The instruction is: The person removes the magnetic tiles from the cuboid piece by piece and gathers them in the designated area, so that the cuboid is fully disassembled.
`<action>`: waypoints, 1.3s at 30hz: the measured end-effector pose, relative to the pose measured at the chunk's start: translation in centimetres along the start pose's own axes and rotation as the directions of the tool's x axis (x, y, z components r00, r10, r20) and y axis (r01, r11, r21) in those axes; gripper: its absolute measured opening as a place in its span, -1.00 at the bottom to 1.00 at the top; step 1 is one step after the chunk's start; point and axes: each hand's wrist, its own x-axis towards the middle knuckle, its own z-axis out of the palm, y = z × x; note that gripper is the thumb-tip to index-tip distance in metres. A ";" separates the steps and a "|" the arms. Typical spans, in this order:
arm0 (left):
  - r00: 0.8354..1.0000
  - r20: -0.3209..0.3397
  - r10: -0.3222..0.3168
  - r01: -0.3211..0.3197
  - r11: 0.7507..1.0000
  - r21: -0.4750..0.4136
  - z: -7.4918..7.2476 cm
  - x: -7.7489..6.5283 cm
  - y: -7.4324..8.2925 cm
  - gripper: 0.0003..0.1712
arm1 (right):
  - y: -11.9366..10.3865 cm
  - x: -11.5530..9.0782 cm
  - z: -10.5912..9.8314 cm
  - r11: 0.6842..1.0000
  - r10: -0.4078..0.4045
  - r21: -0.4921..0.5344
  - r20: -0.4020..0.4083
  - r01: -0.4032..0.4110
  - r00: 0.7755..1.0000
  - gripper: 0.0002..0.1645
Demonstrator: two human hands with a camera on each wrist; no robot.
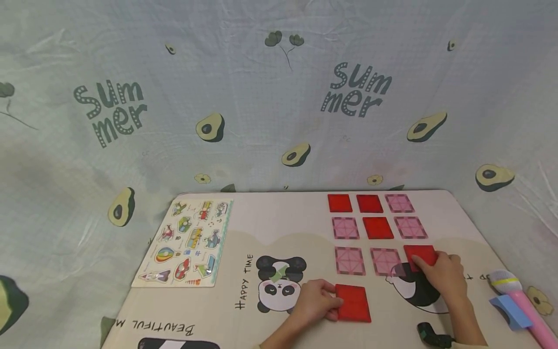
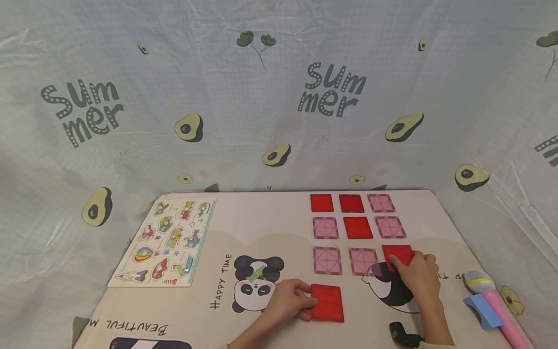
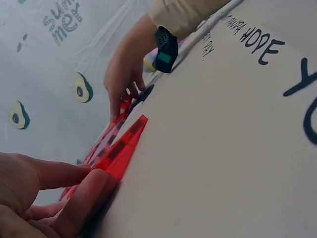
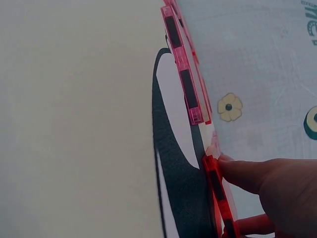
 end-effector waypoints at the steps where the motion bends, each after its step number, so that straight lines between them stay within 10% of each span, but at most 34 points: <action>1: 1.000 -0.005 0.002 -0.002 1.000 0.011 0.1 0.0 0.1 -0.75 | 0.0 0.0 0.0 1.000 0.000 -0.002 0.003 0.000 1.000 0.00; 26: 0.998 -0.051 0.030 -0.024 0.994 0.102 0.6 -0.3 0.7 -0.79 | -2.2 -0.2 -0.1 1.000 -0.015 -0.020 -0.080 0.014 0.997 -0.13; 39: 0.972 -0.199 0.123 -0.099 0.987 0.126 -3.9 0.5 2.1 -0.56 | -7.3 -2.6 -1.6 0.980 -0.137 0.116 -0.176 0.159 0.975 -0.05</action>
